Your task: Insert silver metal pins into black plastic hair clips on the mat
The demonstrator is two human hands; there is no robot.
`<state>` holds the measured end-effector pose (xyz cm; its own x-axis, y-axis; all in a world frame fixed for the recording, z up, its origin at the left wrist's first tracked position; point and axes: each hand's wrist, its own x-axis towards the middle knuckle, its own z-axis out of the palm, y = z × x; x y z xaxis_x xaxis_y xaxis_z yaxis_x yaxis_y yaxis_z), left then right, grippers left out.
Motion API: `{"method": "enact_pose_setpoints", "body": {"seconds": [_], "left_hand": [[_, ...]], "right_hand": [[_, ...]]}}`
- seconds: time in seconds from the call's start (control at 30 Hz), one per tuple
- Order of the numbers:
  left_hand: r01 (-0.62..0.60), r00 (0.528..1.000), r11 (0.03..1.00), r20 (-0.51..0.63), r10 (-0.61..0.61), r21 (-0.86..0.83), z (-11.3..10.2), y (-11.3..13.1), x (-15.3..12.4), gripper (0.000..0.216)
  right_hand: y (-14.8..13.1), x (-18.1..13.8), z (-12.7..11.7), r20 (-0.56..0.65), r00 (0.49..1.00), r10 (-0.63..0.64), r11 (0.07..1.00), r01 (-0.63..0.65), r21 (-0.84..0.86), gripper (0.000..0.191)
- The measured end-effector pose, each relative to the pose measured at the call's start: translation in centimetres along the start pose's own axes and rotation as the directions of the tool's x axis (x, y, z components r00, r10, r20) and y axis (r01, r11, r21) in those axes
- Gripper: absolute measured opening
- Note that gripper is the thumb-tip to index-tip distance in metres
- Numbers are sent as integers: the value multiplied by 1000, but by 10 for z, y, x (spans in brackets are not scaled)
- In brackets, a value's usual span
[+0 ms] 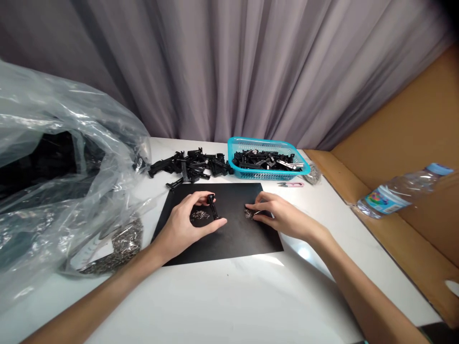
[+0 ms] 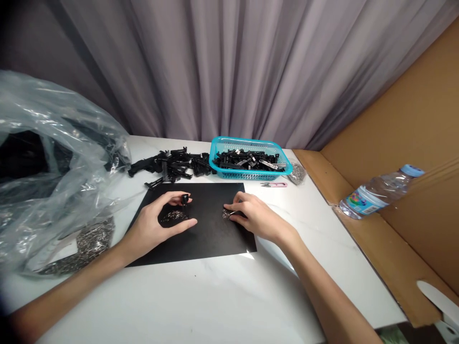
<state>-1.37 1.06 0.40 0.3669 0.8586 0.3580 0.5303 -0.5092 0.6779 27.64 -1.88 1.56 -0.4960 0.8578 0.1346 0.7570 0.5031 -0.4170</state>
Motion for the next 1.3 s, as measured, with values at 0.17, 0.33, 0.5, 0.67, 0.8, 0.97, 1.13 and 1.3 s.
{"method": "enact_pose_setpoints", "body": {"seconds": [0.17,0.33,0.5,0.67,0.8,0.97,1.13,1.3], "left_hand": [[-4,1000,1000,12,4,21,3,-3,-1,59],[-21,1000,999,24,20,50,4,-6,-2,60],[-29,999,997,28,27,69,5,-8,-3,61],[-47,998,995,36,44,84,5,-8,-3,62],[-59,998,993,37,56,98,5,-7,-3,63],[-63,997,991,54,58,116,6,-7,-4,64],[-71,996,990,70,62,124,6,-7,-4,63],[-100,993,985,71,90,141,5,-5,-5,63]], "right_hand": [[3,6,6,-73,995,72,994,-66,82,11],[7,9,7,-170,973,155,980,-130,154,4],[13,12,11,-194,961,199,960,-152,233,11],[14,12,5,-218,962,162,965,-109,237,17],[15,6,-5,-146,973,177,976,-155,154,14],[15,6,0,-18,973,232,965,-228,130,25],[15,10,6,-7,970,245,948,-238,210,17],[17,10,5,-141,976,168,966,-134,223,21]]}}
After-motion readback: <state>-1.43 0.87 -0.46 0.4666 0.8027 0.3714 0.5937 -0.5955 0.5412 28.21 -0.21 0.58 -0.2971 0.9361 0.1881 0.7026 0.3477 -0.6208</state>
